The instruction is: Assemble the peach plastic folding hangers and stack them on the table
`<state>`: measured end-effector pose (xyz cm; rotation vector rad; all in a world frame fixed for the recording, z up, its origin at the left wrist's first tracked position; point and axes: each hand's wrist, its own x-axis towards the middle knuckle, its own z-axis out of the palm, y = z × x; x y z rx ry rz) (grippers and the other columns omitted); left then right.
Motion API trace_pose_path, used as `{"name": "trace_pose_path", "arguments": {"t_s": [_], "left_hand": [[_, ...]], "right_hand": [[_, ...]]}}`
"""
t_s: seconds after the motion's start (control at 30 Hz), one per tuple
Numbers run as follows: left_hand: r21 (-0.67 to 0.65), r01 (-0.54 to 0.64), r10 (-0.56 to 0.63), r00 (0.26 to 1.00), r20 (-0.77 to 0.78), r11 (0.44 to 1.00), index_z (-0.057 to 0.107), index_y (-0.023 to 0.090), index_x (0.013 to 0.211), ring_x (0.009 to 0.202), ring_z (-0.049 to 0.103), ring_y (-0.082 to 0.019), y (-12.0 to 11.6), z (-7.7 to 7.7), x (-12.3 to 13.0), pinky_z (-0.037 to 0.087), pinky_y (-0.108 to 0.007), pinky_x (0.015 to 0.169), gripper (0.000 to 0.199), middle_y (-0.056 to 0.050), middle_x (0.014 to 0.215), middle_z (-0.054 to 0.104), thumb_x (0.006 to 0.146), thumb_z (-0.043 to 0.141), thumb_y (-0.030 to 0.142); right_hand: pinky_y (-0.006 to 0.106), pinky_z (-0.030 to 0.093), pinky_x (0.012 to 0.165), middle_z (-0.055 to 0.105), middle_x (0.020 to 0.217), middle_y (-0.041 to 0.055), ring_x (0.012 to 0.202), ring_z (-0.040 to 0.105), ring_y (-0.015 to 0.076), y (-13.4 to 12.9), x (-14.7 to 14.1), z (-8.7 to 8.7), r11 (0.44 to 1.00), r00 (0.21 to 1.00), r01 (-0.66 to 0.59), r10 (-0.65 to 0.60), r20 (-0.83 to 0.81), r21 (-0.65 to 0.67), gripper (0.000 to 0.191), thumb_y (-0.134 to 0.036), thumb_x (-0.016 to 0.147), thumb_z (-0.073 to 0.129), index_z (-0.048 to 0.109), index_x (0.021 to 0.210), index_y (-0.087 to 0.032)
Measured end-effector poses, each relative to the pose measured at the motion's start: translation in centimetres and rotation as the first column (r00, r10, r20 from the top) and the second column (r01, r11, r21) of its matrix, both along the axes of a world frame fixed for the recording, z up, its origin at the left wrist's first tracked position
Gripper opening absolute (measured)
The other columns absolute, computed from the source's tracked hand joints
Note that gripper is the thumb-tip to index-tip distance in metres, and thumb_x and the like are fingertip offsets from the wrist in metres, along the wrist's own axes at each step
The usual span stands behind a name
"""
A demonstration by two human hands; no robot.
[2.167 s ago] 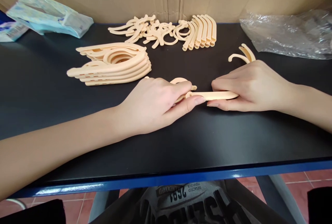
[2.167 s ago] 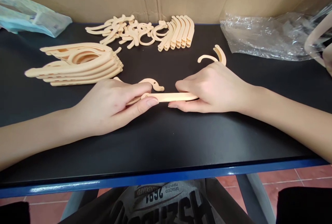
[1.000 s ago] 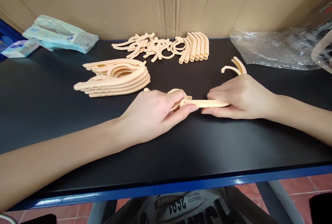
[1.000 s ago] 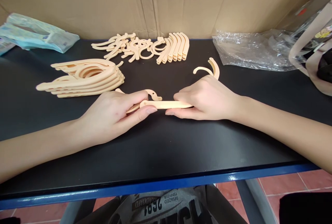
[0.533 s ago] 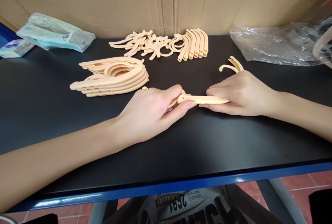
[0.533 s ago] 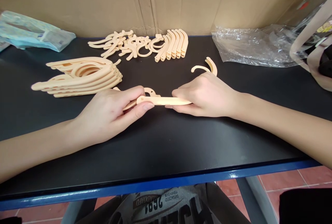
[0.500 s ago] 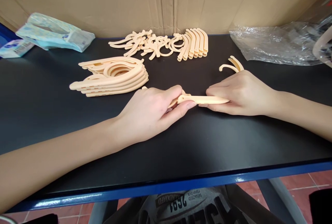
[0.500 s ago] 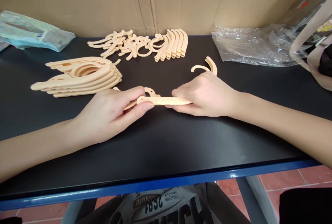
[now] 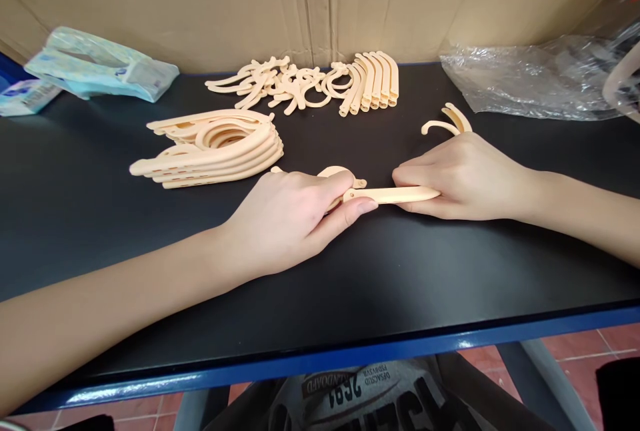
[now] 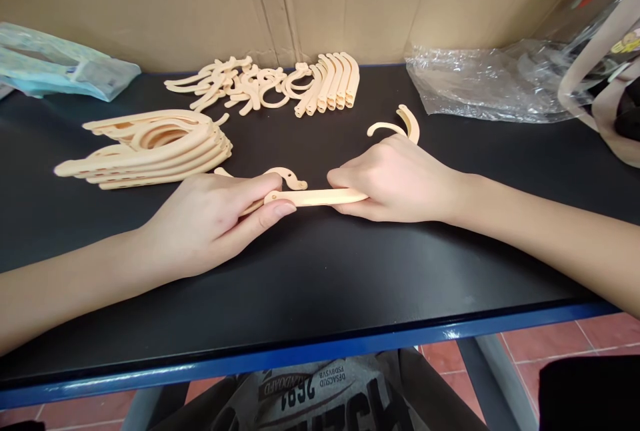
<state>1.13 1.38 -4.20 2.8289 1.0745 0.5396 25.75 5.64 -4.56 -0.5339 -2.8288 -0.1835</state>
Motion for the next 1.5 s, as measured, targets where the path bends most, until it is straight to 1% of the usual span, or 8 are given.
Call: {"name": "trace_pose_path", "arguments": {"t_s": [0.13, 0.33, 0.43, 0.67, 0.9, 1.13, 1.3, 1.5], "left_hand": [[-0.006, -0.007, 0.007, 1.0, 0.0, 1.0, 0.054, 0.017, 0.079, 0.039, 0.039, -0.008, -0.04, -0.02, -0.07, 0.022, -0.022, 0.045, 0.036, 0.008, 0.05, 0.04, 0.102, 0.04, 0.039], [-0.033, -0.026, 0.024, 0.999, -0.036, 0.999, 0.058, 0.017, 0.088, 0.041, 0.042, -0.01, -0.02, 0.15, -0.05, 0.025, -0.022, 0.046, 0.035, 0.007, 0.052, 0.043, 0.102, 0.038, 0.041], [-0.029, -0.035, 0.034, 0.999, -0.041, 0.999, 0.059, 0.017, 0.089, 0.04, 0.041, -0.01, 0.05, 0.17, 0.01, 0.025, -0.022, 0.045, 0.036, 0.008, 0.05, 0.04, 0.102, 0.036, 0.042], [-0.002, -0.033, 0.033, 0.999, -0.042, 0.999, 0.056, 0.017, 0.081, 0.038, 0.038, -0.009, 0.0, 0.06, -0.03, 0.025, -0.021, 0.044, 0.036, 0.008, 0.048, 0.039, 0.102, 0.037, 0.041], [-0.02, -0.026, 0.025, 0.999, -0.044, 0.999, 0.058, 0.017, 0.089, 0.038, 0.041, -0.009, -0.09, 0.17, 0.01, 0.025, -0.021, 0.044, 0.033, 0.008, 0.049, 0.042, 0.102, 0.038, 0.04], [-0.001, -0.031, 0.031, 0.999, -0.03, 1.0, 0.059, 0.019, 0.092, 0.038, 0.04, -0.009, 0.0, -0.29, -0.19, 0.024, -0.022, 0.045, 0.037, 0.008, 0.05, 0.041, 0.103, 0.034, 0.044], [-0.026, -0.031, 0.03, 0.999, -0.039, 0.999, 0.056, 0.019, 0.084, 0.038, 0.04, -0.01, 0.0, -0.04, -0.1, 0.024, -0.022, 0.045, 0.042, 0.007, 0.049, 0.041, 0.104, 0.028, 0.043], [-0.021, -0.028, 0.027, 0.999, -0.031, 0.999, 0.056, 0.018, 0.082, 0.038, 0.04, -0.01, 0.04, -0.12, -0.03, 0.023, -0.023, 0.045, 0.042, 0.007, 0.049, 0.042, 0.103, 0.031, 0.044]], "right_hand": [[0.025, 0.02, 0.049, 0.033, 0.051, -0.0054, 0.045, 0.027, 0.0091, 0.03, -0.04, -0.04, 1.0, 1.0, 0.012, -0.012, 0.009, -0.012, 0.032, -0.025, 0.094, 0.046, 0.032, 0.065, -0.02], [0.027, 0.02, 0.049, 0.033, 0.051, -0.0042, 0.045, 0.028, 0.0103, -0.02, -0.1, 0.2, 0.996, 0.997, 0.063, -0.06, 0.045, -0.065, 0.032, -0.028, 0.093, 0.043, 0.032, 0.064, -0.021], [0.027, 0.019, 0.05, 0.033, 0.05, -0.004, 0.046, 0.027, 0.0103, -0.05, -0.15, 0.32, 0.991, 0.994, 0.092, -0.086, 0.061, -0.095, 0.032, -0.029, 0.092, 0.043, 0.032, 0.063, -0.021], [0.027, 0.019, 0.05, 0.036, 0.051, -0.0036, 0.046, 0.029, 0.0103, -0.11, -0.15, 0.35, 0.987, 0.992, 0.108, -0.099, 0.08, -0.122, 0.03, -0.028, 0.092, 0.043, 0.035, 0.064, -0.02], [0.027, 0.02, 0.05, 0.036, 0.051, -0.0039, 0.046, 0.028, 0.0098, -0.08, -0.15, 0.38, 0.988, 0.993, 0.104, -0.096, 0.074, -0.115, 0.031, -0.027, 0.092, 0.043, 0.035, 0.063, -0.02], [0.026, 0.021, 0.05, 0.035, 0.051, -0.0043, 0.046, 0.028, 0.0097, -0.03, -0.13, 0.38, 0.991, 0.995, 0.09, -0.085, 0.06, -0.1, 0.032, -0.027, 0.093, 0.043, 0.033, 0.063, -0.02], [0.027, 0.021, 0.05, 0.034, 0.051, -0.0041, 0.046, 0.028, 0.0097, -0.07, -0.1, 0.41, 0.989, 0.993, 0.097, -0.089, 0.075, -0.11, 0.033, -0.028, 0.093, 0.043, 0.034, 0.063, -0.02], [0.026, 0.02, 0.049, 0.035, 0.051, -0.0041, 0.046, 0.028, 0.0098, -0.13, -0.1, 0.34, 0.991, 0.994, 0.091, -0.085, 0.063, -0.099, 0.033, -0.029, 0.093, 0.043, 0.033, 0.064, -0.02]]}}
